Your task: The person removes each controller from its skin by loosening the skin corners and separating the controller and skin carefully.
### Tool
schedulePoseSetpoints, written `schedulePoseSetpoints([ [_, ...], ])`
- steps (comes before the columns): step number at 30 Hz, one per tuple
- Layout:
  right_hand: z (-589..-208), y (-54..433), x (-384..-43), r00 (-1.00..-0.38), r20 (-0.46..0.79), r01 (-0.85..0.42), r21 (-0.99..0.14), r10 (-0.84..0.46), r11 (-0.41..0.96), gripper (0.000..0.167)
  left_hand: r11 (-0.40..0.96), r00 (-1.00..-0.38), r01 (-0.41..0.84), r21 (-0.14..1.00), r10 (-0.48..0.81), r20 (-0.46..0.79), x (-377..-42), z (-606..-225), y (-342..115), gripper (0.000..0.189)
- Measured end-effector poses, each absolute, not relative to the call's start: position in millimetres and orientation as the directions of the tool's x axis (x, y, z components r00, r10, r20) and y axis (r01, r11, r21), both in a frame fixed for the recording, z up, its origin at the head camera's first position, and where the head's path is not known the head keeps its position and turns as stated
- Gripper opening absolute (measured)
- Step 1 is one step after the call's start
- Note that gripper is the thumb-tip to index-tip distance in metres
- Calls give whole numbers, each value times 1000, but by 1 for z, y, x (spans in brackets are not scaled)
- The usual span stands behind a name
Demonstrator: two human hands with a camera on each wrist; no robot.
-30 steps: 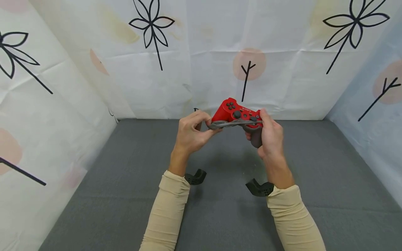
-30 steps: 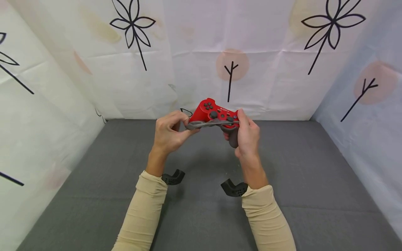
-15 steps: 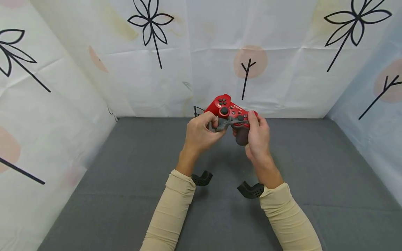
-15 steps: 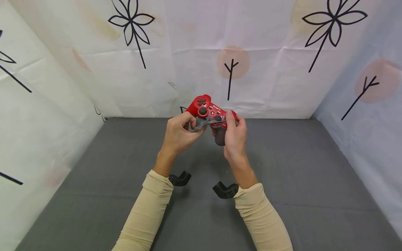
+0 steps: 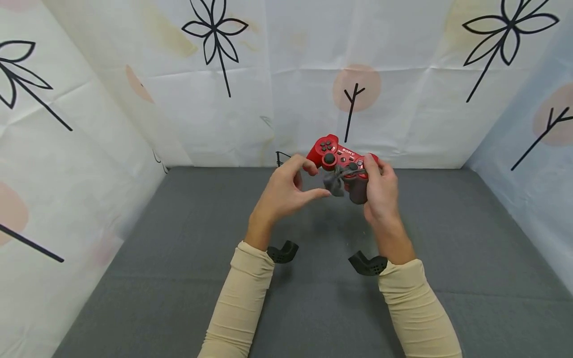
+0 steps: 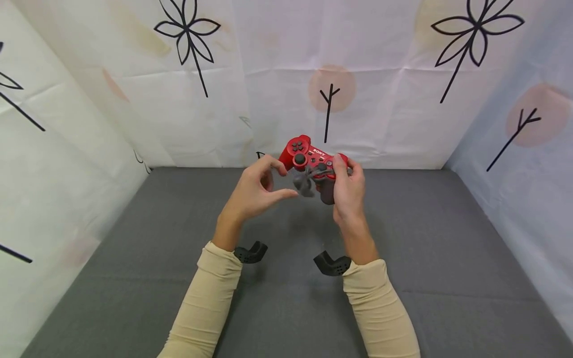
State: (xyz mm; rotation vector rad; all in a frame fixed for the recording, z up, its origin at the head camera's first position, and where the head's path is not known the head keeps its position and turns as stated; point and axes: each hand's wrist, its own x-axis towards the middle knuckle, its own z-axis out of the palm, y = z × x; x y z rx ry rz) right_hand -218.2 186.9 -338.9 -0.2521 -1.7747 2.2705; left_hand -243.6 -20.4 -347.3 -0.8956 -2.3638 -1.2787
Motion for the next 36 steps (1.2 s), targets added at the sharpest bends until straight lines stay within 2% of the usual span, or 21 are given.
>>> schedulePoseSetpoints([
  [3, -337, 192, -217, -963, 2, -45, -987, 268, -155, 64, 337, -765, 643, 687, 299, 570, -246, -346, -23, 33],
  [6, -336, 196, -216, -977, -4, -11, -997, 215, -70, 67, 300, -809, 587, 752, 167, 564, -249, -345, -25, 29],
  [10, -335, 199, -214, -993, 11, -9, -1000, 115, 24, 62, 270, -901, 430, 861, 66, 429, -252, -345, -28, 35],
  [13, -336, 198, -214, -999, 20, -17, -998, 47, 68, 58, 242, -951, 307, 920, 114, 287, -253, -346, -29, 43],
  [16, -338, 196, -214, -1000, 23, -22, -997, 7, 75, 57, 209, -959, 240, 948, 205, 197, -253, -348, -26, 47],
  [21, -340, 191, -214, -999, 37, -38, -998, -17, 41, 58, 120, -943, 211, 970, 285, 170, -253, -351, -18, 45],
  [28, -340, 188, -214, -994, 65, -73, -992, -88, 100, 58, 86, -966, 234, 968, 136, 221, -250, -349, -15, 33],
  [36, -341, 195, -213, -967, 154, -210, -933, -203, 293, 69, 66, -978, 207, 976, 18, 207, -251, -347, -23, 32],
])
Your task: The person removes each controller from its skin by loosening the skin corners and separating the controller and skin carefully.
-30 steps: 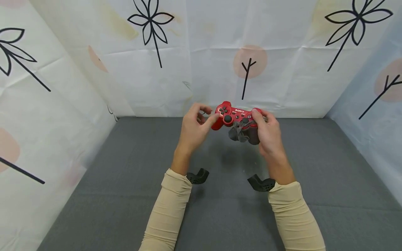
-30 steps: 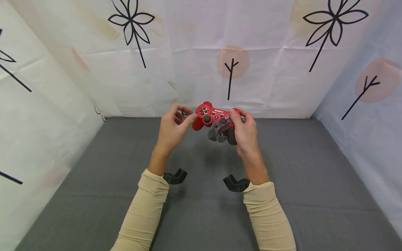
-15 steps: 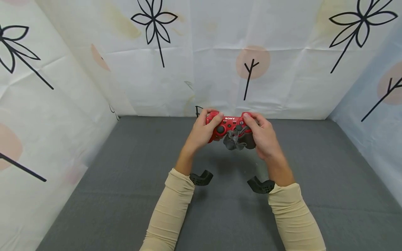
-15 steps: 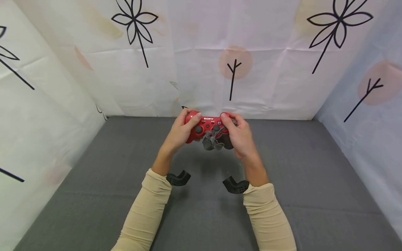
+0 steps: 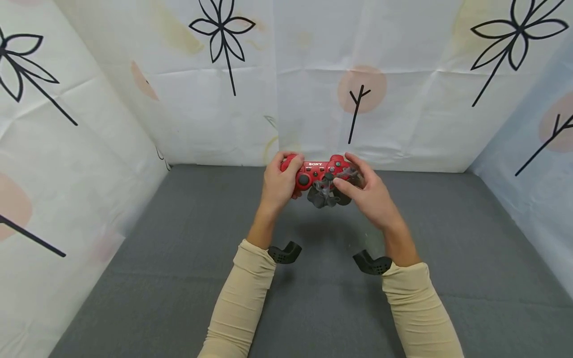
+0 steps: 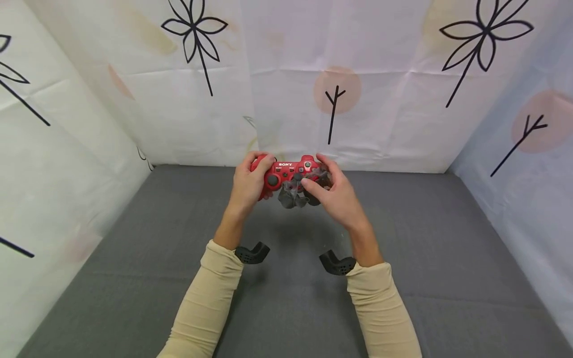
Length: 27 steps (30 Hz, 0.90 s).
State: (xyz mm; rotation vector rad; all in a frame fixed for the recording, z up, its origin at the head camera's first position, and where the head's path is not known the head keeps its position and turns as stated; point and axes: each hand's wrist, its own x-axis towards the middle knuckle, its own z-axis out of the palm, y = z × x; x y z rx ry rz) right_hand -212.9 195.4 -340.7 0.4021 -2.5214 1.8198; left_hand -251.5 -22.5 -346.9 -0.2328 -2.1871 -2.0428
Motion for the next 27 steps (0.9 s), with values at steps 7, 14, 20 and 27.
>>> schedulePoseSetpoints([
  [7, -349, 192, -216, -908, 331, -400, -867, -256, 296, 73, 54, -982, 185, 981, -22, 187, -253, -347, -33, 32],
  [14, -355, 185, -216, -901, 412, -433, -863, -132, 262, 61, 15, -989, 147, 989, -13, 147, -254, -347, -38, 30],
  [20, -356, 184, -214, -895, 438, -446, -871, -87, 207, 54, 14, -990, 139, 990, 15, 139, -255, -345, -40, 32],
  [27, -358, 185, -216, -859, 497, -513, -833, -127, 210, 35, 38, -991, 127, 991, 54, 125, -255, -344, -41, 35],
])
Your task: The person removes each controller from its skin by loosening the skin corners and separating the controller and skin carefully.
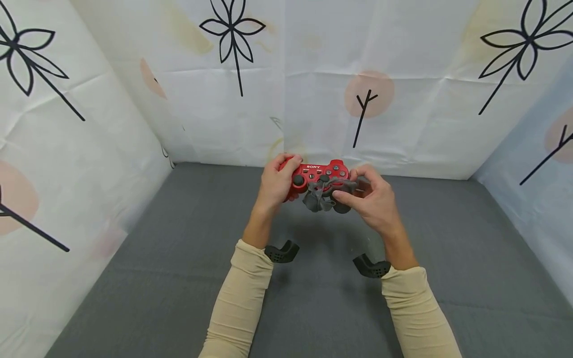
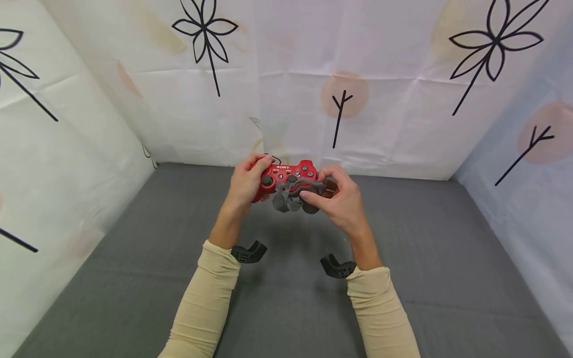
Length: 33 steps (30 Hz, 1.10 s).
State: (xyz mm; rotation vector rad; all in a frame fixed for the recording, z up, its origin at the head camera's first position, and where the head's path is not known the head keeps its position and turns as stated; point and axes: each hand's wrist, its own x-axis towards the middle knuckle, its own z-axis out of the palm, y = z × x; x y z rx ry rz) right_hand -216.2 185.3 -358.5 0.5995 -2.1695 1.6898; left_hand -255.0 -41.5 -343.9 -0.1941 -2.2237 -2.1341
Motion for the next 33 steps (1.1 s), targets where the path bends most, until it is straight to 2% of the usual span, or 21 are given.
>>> schedulePoseSetpoints([
  [5, -361, 181, -218, -771, 624, -636, -755, -127, 156, 31, 27, -992, 121, 992, 40, 120, -254, -344, -43, 34],
  [9, -361, 176, -219, -772, 629, -635, -760, -87, 142, 31, 2, -993, 115, 993, 20, 115, -254, -343, -44, 33],
  [14, -360, 175, -218, -791, 602, -612, -773, -109, 168, 54, -21, -995, 99, 995, 15, 99, -255, -343, -44, 37],
  [18, -359, 178, -218, -764, 612, -645, -740, -204, 192, 74, -52, -997, 78, 996, -6, 78, -255, -341, -46, 38],
  [24, -359, 178, -219, -704, 650, -710, -661, -286, 243, 86, -80, -1000, 26, 996, -3, 26, -257, -339, -51, 37],
  [28, -358, 176, -219, -664, 686, -746, -586, -298, 316, 85, -71, -1000, 14, 997, -8, 14, -259, -339, -55, 34],
  [33, -358, 177, -218, -646, 716, -756, -552, -264, 352, 75, -62, -1000, 13, 998, 12, 14, -259, -341, -56, 32],
])
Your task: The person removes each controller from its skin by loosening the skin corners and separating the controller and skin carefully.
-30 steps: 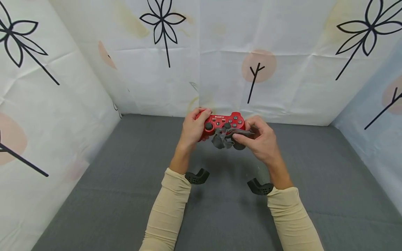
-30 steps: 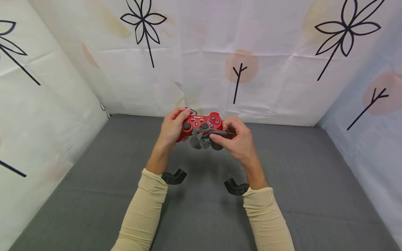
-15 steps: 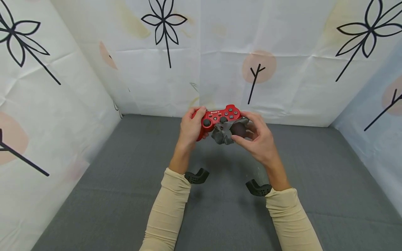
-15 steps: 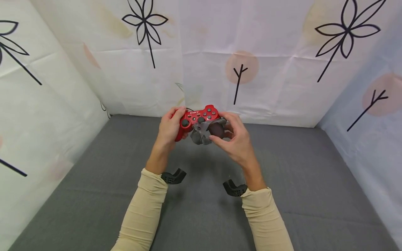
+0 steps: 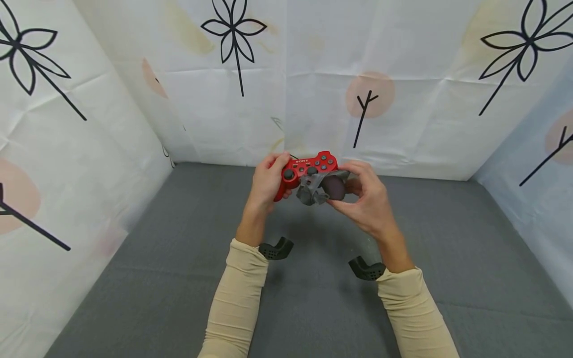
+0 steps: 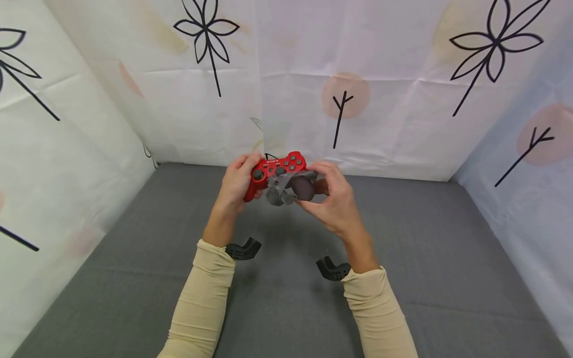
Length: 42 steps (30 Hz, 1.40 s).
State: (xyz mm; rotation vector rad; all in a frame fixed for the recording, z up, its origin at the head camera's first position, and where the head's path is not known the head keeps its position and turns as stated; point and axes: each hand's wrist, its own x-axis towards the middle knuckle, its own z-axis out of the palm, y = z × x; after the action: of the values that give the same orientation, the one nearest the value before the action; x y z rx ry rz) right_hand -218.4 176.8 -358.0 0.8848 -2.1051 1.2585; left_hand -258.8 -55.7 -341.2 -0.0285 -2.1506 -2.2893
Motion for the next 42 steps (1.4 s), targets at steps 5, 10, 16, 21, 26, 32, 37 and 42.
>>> schedulePoseSetpoints([
  [5, -355, 180, -217, -646, 711, -757, -548, -278, 356, 59, -45, -999, 8, 999, 30, 10, -257, -341, -55, 33],
  [10, -353, 182, -214, -670, 677, -737, -553, -306, 389, 51, -33, -998, 3, 999, 59, 5, -257, -341, -55, 37],
  [16, -352, 183, -212, -684, 661, -724, -558, -310, 406, 46, -30, -998, -10, 1000, 60, -8, -257, -341, -52, 37],
  [21, -352, 184, -212, -680, 672, -725, -561, -292, 399, 44, -37, -999, -11, 999, 40, -9, -257, -341, -50, 36],
  [26, -354, 184, -212, -710, 656, -695, -592, -258, 407, 42, -46, -1000, -8, 999, 19, -7, -258, -341, -48, 35],
  [32, -355, 183, -211, -786, 590, -608, -680, -187, 409, 47, -75, -1000, -29, 997, 14, -28, -258, -343, -48, 34],
  [37, -355, 184, -212, -773, 612, -620, -672, -167, 406, 50, -97, -999, -46, 994, 12, -45, -258, -343, -46, 35],
  [42, -356, 184, -213, -757, 629, -633, -637, -177, 440, 39, -77, -1000, -28, 997, 2, -28, -258, -342, -46, 35],
])
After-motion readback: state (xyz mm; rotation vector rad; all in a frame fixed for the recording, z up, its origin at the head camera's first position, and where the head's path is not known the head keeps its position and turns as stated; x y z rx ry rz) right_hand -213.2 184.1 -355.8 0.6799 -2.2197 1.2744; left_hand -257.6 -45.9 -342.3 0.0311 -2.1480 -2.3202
